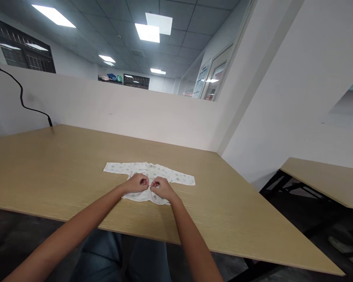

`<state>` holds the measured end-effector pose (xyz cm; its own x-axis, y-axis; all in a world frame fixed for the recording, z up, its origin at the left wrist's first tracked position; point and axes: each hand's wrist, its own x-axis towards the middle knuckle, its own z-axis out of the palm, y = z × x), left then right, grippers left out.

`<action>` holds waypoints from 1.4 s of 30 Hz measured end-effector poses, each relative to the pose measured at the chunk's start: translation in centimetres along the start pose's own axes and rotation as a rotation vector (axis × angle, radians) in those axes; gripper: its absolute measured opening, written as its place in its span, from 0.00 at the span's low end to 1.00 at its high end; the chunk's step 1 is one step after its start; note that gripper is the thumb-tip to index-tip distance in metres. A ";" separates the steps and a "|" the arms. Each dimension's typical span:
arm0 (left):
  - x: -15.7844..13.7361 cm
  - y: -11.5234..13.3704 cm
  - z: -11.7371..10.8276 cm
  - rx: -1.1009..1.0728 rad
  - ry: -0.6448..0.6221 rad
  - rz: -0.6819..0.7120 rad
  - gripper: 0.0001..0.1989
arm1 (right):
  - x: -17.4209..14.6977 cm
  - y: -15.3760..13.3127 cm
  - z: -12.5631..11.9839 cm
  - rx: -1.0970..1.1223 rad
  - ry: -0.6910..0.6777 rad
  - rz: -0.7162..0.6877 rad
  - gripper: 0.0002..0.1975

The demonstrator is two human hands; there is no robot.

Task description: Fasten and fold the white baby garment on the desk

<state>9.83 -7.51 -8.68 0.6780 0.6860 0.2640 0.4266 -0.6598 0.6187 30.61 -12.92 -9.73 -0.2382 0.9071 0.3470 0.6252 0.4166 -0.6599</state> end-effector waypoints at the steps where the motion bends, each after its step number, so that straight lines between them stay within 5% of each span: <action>1: 0.0 0.0 0.0 -0.002 -0.001 0.000 0.06 | 0.0 0.0 0.0 -0.001 -0.001 -0.002 0.05; 42: -0.2 -0.8 -0.9 -0.084 -0.034 0.103 0.09 | 0.0 0.0 -0.5 0.020 -0.049 0.018 0.06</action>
<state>8.82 -6.80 -8.58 0.7359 0.6044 0.3052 0.3032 -0.6972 0.6496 31.01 -12.95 -9.40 -0.2635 0.9160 0.3025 0.6148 0.4011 -0.6791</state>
